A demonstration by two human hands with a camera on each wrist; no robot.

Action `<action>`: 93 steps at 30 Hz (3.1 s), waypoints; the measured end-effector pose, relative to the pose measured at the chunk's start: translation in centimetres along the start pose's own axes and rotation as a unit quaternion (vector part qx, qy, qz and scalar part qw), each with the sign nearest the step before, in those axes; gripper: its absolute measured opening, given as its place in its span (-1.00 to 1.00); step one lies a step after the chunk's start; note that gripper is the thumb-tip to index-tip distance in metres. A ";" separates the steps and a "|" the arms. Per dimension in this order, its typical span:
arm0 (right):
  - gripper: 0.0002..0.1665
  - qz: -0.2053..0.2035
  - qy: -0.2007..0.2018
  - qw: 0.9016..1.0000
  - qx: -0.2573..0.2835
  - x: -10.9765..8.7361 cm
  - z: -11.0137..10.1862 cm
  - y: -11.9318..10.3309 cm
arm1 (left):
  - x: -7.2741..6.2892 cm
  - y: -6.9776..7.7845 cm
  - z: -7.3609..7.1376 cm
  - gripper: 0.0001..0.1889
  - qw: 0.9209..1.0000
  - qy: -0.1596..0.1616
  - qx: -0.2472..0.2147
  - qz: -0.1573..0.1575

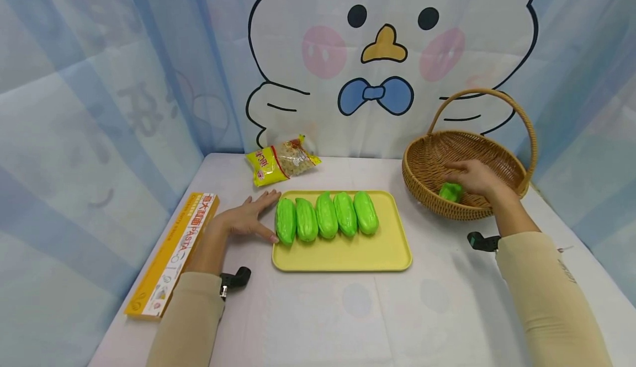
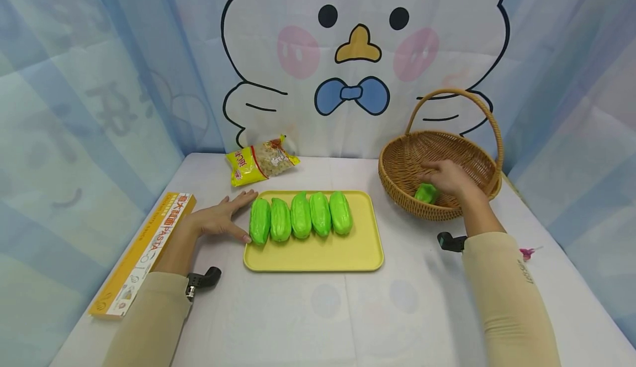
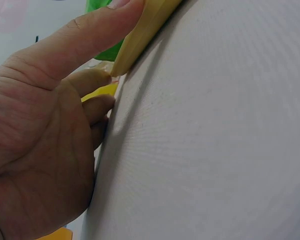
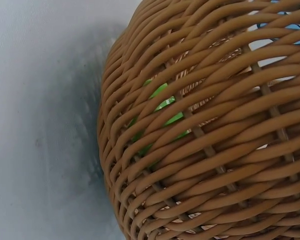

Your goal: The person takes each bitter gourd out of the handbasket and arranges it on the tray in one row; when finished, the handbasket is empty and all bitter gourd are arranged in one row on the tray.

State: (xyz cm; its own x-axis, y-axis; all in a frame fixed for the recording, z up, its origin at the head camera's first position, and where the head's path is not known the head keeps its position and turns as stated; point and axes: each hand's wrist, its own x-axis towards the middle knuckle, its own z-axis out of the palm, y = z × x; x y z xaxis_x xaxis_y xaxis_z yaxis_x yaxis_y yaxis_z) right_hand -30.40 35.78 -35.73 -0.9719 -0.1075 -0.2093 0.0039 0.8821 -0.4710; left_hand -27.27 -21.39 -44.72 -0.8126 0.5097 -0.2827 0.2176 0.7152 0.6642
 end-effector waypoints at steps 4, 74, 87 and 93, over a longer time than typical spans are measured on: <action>-0.20 0.001 -0.018 1.000 0.003 0.1 0.2 0.3 | 0.0 0.0 0.0 0.41 1.000 -0.001 0.003 0.000; -0.30 -0.113 0.136 0.973 0.148 -2.5 0.0 -6.1 | 0.0 0.1 0.1 0.40 1.000 -0.001 -0.002 -0.008; -0.37 -0.174 0.131 0.957 0.190 -4.5 2.0 -9.6 | 0.0 0.0 0.1 0.40 1.000 -0.001 -0.005 -0.009; -0.40 -0.205 0.136 0.952 0.183 -4.8 3.5 -10.2 | 0.1 0.0 0.2 0.41 1.000 0.001 -0.009 -0.013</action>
State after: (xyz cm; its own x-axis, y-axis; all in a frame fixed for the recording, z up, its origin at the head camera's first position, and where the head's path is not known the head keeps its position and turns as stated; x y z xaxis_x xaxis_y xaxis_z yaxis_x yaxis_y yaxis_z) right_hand -24.94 25.69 -32.89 -0.9338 -0.2431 0.2624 -0.3563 0.5677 -0.7421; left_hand -27.25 -21.29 -44.86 -0.8186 0.4909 -0.2982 0.1877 0.7193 0.6688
